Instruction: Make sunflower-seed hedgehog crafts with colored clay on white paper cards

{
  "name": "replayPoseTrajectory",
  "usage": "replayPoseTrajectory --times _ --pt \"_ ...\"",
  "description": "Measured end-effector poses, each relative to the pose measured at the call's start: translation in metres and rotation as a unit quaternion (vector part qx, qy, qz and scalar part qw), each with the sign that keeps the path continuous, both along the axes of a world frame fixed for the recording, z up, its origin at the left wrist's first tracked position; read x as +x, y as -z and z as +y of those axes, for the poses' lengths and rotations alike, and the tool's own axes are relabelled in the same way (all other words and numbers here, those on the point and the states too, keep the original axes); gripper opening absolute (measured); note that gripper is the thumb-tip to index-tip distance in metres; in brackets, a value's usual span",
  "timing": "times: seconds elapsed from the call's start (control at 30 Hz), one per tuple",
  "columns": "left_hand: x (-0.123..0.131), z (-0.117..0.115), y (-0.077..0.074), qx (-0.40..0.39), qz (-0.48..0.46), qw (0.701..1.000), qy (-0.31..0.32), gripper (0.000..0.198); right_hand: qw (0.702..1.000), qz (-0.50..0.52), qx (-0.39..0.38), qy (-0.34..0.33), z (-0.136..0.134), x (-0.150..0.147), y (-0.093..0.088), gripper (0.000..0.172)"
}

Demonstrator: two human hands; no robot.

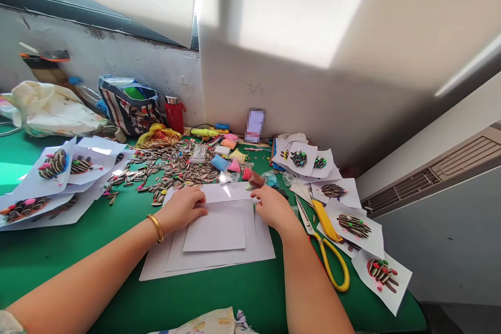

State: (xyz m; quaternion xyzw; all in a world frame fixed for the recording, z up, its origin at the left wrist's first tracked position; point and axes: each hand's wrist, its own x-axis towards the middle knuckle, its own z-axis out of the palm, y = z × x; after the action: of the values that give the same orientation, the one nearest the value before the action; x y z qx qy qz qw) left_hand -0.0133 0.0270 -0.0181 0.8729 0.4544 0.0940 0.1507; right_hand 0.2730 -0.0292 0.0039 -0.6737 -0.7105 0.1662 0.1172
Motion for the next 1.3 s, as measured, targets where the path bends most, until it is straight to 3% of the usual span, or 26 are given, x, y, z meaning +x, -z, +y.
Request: replayPoseTrajectory --times 0.13,0.27,0.4,0.5,0.7,0.8,0.9,1.03,1.13,1.3 --pt "0.000 0.001 0.002 0.001 -0.006 1.000 -0.001 0.013 0.997 -0.029 -0.037 -0.059 -0.002 -0.004 0.001 0.043" --pt "0.000 0.001 0.001 0.008 -0.002 1.000 0.005 0.012 0.997 -0.069 -0.037 -0.016 -0.001 -0.007 -0.001 0.024" --pt "0.001 -0.001 0.000 0.014 0.001 1.000 0.007 0.011 0.996 -0.060 0.049 0.047 0.003 -0.009 0.001 0.023" --pt "0.001 -0.001 0.001 0.015 -0.002 1.000 0.005 0.010 0.993 -0.026 0.107 0.029 0.009 -0.017 0.010 0.026" --pt "0.001 -0.001 0.003 0.007 -0.001 1.000 -0.001 0.009 0.995 -0.022 0.095 0.020 0.024 -0.039 0.029 0.032" --pt "0.002 0.000 0.002 0.009 0.001 1.000 0.001 0.010 0.992 -0.017 0.127 0.013 0.024 -0.034 0.025 0.027" --pt "0.003 0.001 0.003 0.015 0.000 1.000 -0.001 0.009 0.985 -0.026 0.157 0.059 0.016 -0.013 0.012 0.027" --pt "0.005 0.003 0.004 0.028 0.004 1.000 -0.010 0.009 0.984 -0.084 0.040 0.148 -0.004 0.013 -0.001 0.022" --pt "0.006 0.003 0.004 0.035 0.005 0.999 -0.016 0.010 0.983 -0.130 -0.046 0.120 -0.015 0.015 0.000 0.013" --pt "0.006 0.002 0.003 0.036 0.001 0.999 -0.017 0.011 0.976 -0.190 -0.053 0.095 -0.016 0.003 0.007 0.017"
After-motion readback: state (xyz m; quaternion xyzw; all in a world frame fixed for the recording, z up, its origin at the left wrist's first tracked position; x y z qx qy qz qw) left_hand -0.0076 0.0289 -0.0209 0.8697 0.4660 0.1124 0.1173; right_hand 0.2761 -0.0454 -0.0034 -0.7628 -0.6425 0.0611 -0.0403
